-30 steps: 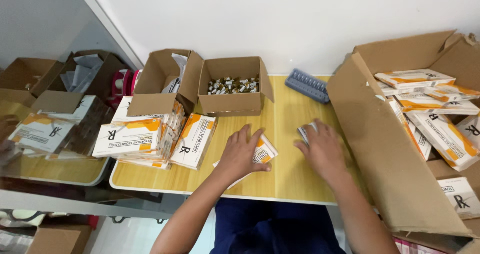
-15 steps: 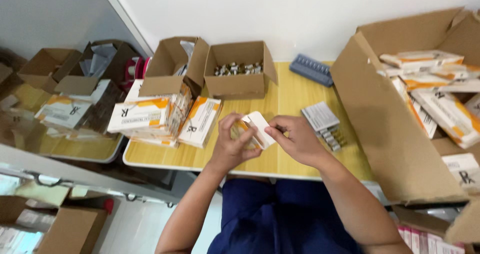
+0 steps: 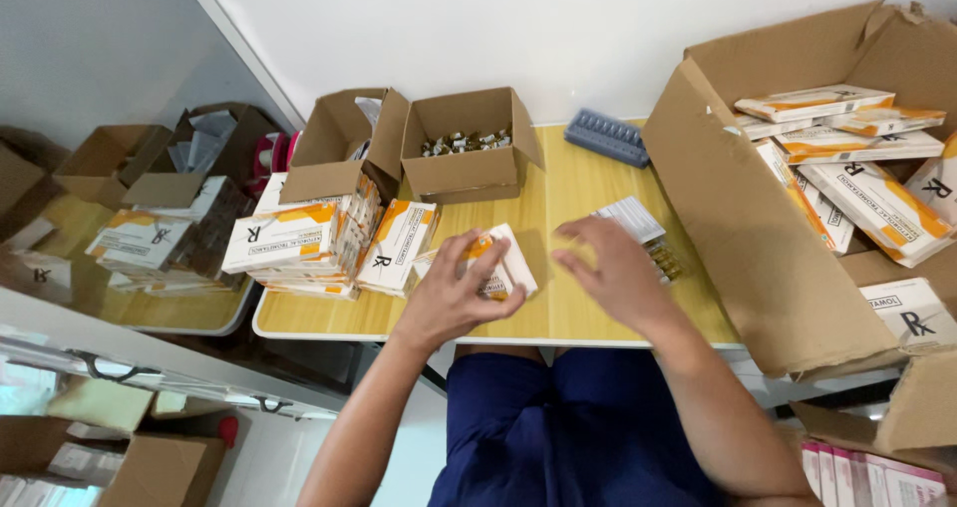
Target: The person places small vials into a plastic blister pack, inserts the filled blister pack into a cardboard box, and then places the completed box into a larger shipping carton. The person repeats this process multiple times.
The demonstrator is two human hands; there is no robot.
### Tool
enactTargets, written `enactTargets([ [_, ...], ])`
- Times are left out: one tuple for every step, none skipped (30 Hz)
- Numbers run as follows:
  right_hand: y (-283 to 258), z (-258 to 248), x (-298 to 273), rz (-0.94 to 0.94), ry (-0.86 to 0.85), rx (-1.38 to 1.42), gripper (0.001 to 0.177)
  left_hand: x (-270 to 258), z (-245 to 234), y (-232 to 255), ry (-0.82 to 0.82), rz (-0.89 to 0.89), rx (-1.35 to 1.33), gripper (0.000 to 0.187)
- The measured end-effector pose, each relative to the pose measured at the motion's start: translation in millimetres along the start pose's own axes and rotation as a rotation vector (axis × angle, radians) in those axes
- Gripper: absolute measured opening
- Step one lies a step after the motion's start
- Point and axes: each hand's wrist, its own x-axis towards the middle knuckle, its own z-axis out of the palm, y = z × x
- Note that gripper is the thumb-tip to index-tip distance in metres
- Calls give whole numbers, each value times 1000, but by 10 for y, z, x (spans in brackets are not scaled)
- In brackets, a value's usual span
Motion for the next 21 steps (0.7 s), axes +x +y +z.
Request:
enactTargets([
  [144,-53,-65,27,27,-174,40,17,-14,1,-51,-26,-27,43],
  [284,-102,-124,52,54,-349,49,27,-20,0,-102,-52,-53,43],
  [413,-123,-170,113,22,-448,56,30,-18,3,-152,-78,-80,43],
  [536,-136,-201,174,-7,-548,62,40,4,-3,-208,-78,-80,40],
  [646,-133,-230,234,-35,-649,68,46,37,-5,-264,-78,-80,38],
  [739,-110,-252,272,-98,-620,69,49,76,-11,-320,-77,-78,35],
  [814,-79,-278,309,-160,-591,69,45,120,-11,-376,-87,-109,37],
  [874,-44,-302,348,-219,-561,70,39,169,-18,-432,-95,-139,39],
  [914,-11,-337,280,-178,-519,63,29,220,-23,-488,-103,-168,41],
  [934,21,-372,214,-137,-477,56,16,270,-26,-541,-103,-209,43],
  [950,38,-386,148,-94,-435,49,3,323,-22,-594,-103,-250,45],
  [956,54,-399,138,-112,-413,48,-15,376,-6,-649,-104,-293,47],
  [943,81,-411,128,-130,-390,47,-26,431,5,-633,-93,-294,47],
  [916,107,-425,119,-150,-368,45,-37,482,25,-617,-83,-298,48],
  [881,134,-427,77,-176,-347,46,-51,521,44,-601,-73,-301,49],
  [841,161,-421,34,-201,-325,46,-62,550,52,-608,-81,-313,48],
  [801,173,-417,-9,-227,-303,47,-65,574,57,-614,-89,-324,48],
  [763,176,-403,-25,-255,-275,47,-68,586,56,-620,-98,-334,48],
  [725,175,-391,-41,-284,-247,47,-71,589,55,-620,-90,-343,49],
  [697,168,-365,-60,-310,-218,46,-67,587,38,-618,-82,-348,50],
  [680,146,-340,-72,-327,-195,47,-65,580,22,-616,-74,-354,51],
])
